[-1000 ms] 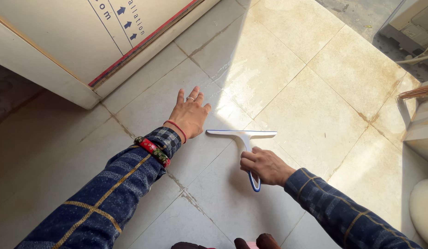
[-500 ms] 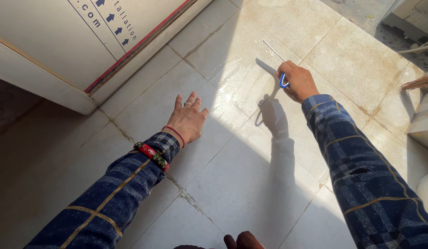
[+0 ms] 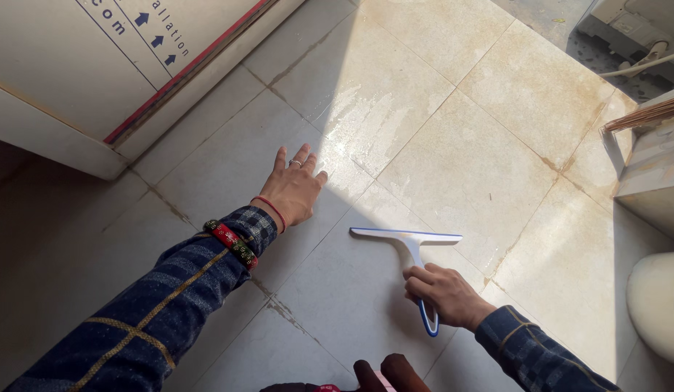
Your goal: The person uses a squeegee to push water across a tiled floor toward a drain. They repeatedly sweep the squeegee in different directions to gather water and move it toward the drain and along the edges of the room.
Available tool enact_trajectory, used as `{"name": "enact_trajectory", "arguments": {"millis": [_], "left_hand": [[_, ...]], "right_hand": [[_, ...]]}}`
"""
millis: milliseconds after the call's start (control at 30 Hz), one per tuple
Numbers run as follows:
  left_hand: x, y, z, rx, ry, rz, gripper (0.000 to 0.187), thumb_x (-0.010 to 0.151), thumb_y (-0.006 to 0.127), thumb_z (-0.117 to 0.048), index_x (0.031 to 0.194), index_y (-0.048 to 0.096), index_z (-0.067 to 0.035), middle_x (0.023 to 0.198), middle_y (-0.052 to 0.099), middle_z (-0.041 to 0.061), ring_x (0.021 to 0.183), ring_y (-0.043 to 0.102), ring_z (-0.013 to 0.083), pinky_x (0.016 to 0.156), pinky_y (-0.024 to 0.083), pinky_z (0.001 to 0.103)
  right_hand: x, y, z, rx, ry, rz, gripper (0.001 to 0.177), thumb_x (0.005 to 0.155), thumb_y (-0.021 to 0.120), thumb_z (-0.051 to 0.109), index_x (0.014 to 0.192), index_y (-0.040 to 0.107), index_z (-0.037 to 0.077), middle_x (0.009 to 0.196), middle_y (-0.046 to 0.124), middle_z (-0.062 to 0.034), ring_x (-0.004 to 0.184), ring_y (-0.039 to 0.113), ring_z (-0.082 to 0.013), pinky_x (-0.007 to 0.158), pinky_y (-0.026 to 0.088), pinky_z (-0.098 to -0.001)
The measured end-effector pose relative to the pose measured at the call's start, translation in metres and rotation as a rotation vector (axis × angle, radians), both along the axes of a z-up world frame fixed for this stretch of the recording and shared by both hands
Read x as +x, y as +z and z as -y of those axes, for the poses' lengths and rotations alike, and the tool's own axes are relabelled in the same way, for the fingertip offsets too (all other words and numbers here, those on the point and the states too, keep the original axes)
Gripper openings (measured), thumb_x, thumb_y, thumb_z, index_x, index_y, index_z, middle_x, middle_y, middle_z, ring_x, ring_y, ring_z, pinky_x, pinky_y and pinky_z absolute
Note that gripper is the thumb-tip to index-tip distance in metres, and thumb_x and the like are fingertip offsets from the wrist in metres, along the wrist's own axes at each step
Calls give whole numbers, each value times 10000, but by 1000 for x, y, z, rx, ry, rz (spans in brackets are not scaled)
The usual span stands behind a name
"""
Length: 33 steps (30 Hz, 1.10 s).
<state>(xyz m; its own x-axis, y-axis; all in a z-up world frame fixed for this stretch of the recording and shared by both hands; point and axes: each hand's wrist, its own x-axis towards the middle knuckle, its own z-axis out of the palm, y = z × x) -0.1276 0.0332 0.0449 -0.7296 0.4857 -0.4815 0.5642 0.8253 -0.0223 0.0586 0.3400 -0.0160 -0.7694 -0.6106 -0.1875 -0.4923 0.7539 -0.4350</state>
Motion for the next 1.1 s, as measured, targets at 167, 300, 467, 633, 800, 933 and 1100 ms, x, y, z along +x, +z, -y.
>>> {"name": "enact_trajectory", "arguments": {"millis": [167, 300, 467, 633, 800, 933, 1100], "left_hand": [[-1, -7, 4, -35, -2, 6, 608, 938, 561, -85, 1520, 432, -206, 1653, 241, 145, 1565, 79, 284, 1248, 36, 571], [-3, -8, 4, -35, 9, -2, 582, 953, 542, -89, 1515, 438, -203, 1655, 240, 144, 1565, 79, 284, 1246, 41, 570], [-1, 3, 0, -24, 15, -8, 582, 956, 547, -112, 1519, 424, -200, 1651, 240, 143, 1563, 74, 286, 1247, 39, 571], [2, 5, 4, 12, 26, -20, 571, 955, 542, -108, 1510, 434, -191, 1648, 240, 155, 1560, 74, 291, 1241, 42, 580], [3, -1, 10, -22, 12, -20, 567, 957, 522, -96, 1509, 443, -195, 1651, 240, 152, 1562, 76, 291, 1242, 41, 580], [-1, -9, 12, -24, 25, 6, 535, 980, 506, -141, 1509, 444, -196, 1653, 240, 147, 1566, 71, 288, 1248, 38, 578], [-5, -19, 7, -25, 19, 12, 529, 997, 499, -166, 1520, 430, -198, 1650, 245, 145, 1563, 70, 284, 1248, 33, 576]], "right_hand": [[-85, -11, -40, -7, -246, -31, 122, 925, 604, 239, 887, 564, 129, 836, 627, -13, 628, 640, -191, 622, 564, -338], [-189, -9, -70, 105, -323, -277, 219, 1027, 560, 286, 943, 585, 86, 891, 632, -118, 737, 635, -335, 697, 517, -452], [-253, 32, -83, 117, -617, -342, 266, 1099, 543, 320, 1012, 637, 88, 887, 665, -145, 713, 633, -341, 682, 513, -447], [-180, 36, -26, 23, -318, -384, 209, 1071, 562, 256, 960, 602, 83, 878, 613, -108, 686, 598, -316, 643, 493, -443], [-52, 18, 48, 52, -69, -228, 280, 996, 578, 389, 860, 541, 147, 800, 554, -1, 617, 496, -158, 551, 497, -319], [-24, 16, 51, 34, -1, -128, 326, 1012, 546, 415, 833, 553, 143, 797, 554, 7, 603, 466, -159, 547, 476, -325], [-97, 4, 8, 296, -314, 84, 303, 1040, 514, 441, 937, 550, 157, 803, 606, -13, 644, 570, -172, 649, 540, -342]]}}
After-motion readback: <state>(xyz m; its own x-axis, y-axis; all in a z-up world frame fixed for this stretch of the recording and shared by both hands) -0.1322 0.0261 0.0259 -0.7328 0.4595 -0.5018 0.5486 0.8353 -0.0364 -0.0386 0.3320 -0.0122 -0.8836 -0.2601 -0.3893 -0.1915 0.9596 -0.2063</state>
